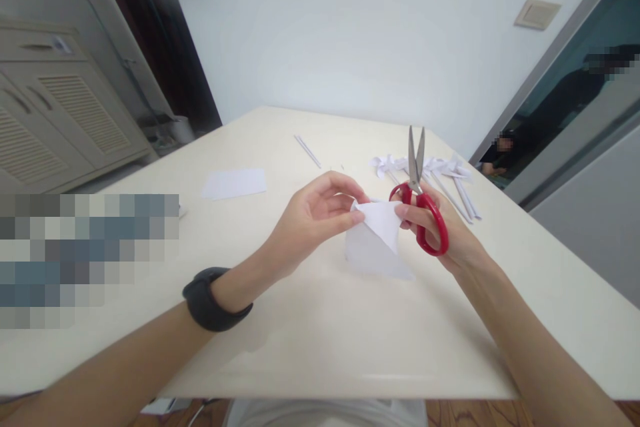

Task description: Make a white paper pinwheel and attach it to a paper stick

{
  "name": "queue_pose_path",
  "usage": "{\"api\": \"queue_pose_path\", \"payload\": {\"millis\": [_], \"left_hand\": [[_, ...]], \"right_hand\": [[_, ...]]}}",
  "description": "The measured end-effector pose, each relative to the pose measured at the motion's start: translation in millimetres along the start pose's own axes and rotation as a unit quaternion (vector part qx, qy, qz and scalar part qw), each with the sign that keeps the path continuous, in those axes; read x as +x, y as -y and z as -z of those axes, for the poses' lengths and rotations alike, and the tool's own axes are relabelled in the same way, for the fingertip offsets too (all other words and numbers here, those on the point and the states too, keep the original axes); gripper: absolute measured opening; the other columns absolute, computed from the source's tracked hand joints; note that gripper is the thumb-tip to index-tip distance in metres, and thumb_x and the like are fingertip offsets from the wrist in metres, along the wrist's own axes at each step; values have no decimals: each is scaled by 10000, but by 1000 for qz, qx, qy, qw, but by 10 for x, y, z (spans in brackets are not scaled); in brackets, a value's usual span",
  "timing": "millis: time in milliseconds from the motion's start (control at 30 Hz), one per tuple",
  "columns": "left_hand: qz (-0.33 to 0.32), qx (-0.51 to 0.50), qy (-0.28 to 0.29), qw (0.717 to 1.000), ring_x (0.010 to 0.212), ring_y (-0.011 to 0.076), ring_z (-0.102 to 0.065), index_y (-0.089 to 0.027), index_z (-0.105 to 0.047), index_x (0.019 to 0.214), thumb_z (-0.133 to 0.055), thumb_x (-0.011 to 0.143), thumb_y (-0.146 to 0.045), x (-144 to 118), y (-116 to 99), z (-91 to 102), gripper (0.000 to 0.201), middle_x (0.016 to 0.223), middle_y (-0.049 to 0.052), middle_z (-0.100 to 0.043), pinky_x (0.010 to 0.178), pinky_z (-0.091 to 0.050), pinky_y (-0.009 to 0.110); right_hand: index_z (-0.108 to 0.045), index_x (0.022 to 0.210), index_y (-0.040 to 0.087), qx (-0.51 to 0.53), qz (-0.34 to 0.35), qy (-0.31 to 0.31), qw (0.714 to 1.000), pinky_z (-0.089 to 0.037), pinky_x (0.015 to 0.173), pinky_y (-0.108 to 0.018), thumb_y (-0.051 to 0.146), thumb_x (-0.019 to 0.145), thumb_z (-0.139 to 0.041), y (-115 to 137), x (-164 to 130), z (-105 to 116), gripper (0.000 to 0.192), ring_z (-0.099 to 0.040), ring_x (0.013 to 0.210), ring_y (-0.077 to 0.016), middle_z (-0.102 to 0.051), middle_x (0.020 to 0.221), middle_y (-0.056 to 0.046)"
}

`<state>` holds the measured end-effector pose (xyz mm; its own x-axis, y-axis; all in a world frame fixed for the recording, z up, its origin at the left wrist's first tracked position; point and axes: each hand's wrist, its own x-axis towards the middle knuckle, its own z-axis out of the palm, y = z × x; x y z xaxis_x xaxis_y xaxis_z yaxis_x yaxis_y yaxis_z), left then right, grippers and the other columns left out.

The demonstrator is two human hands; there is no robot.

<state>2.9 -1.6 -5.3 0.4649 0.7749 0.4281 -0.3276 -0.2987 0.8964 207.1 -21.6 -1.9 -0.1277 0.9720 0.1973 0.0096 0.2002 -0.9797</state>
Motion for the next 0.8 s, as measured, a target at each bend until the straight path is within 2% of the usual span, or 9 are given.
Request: {"api": "queue_pose_path", "payload": {"millis": [233,367,467,667,800], "left_hand": [[23,65,-14,997,874,142,-577,-173,-565,893,-649,780,-185,11,-6,28,141,926,33,-586,745,-467,236],[81,78,9,994,875,140,-579,-183,-561,956,-629,795,-214,23,13,54,178,1005,37,-581,713,-453,222],[121,85,26,989,833,146,-581,-187,-560,953,-643,786,-265,28,34,56,202,979,36,-595,653,-443,219],[123,100,14,987,826,147,-569,-175,-561,889,-643,783,-261,37,44,71,160,952,38,-602,647,-420,219],[124,103,2,987,827,146,-571,-179,-561,884,-638,787,-263,39,46,89,150,969,37,-608,653,-418,222]], "right_hand": [[-491,786,207,4,7,-2,1000,-298,531,-233,147,736,-639,24,-1,28,168,-420,611,-91,-527,749,26],[-476,829,224,-6,27,-2,1000,-315,549,-227,124,716,-665,32,-2,4,242,-449,627,-89,-551,756,38],[-476,835,227,-23,18,4,1000,-296,530,-232,164,731,-672,45,-22,-26,231,-440,616,-89,-567,773,33],[-501,784,201,12,-2,-29,999,-292,547,-263,281,799,-625,57,-25,-12,149,-389,609,-89,-566,829,4],[-517,774,202,54,-11,-30,998,-299,566,-275,285,783,-637,28,7,23,147,-387,608,-94,-497,749,20]]}}
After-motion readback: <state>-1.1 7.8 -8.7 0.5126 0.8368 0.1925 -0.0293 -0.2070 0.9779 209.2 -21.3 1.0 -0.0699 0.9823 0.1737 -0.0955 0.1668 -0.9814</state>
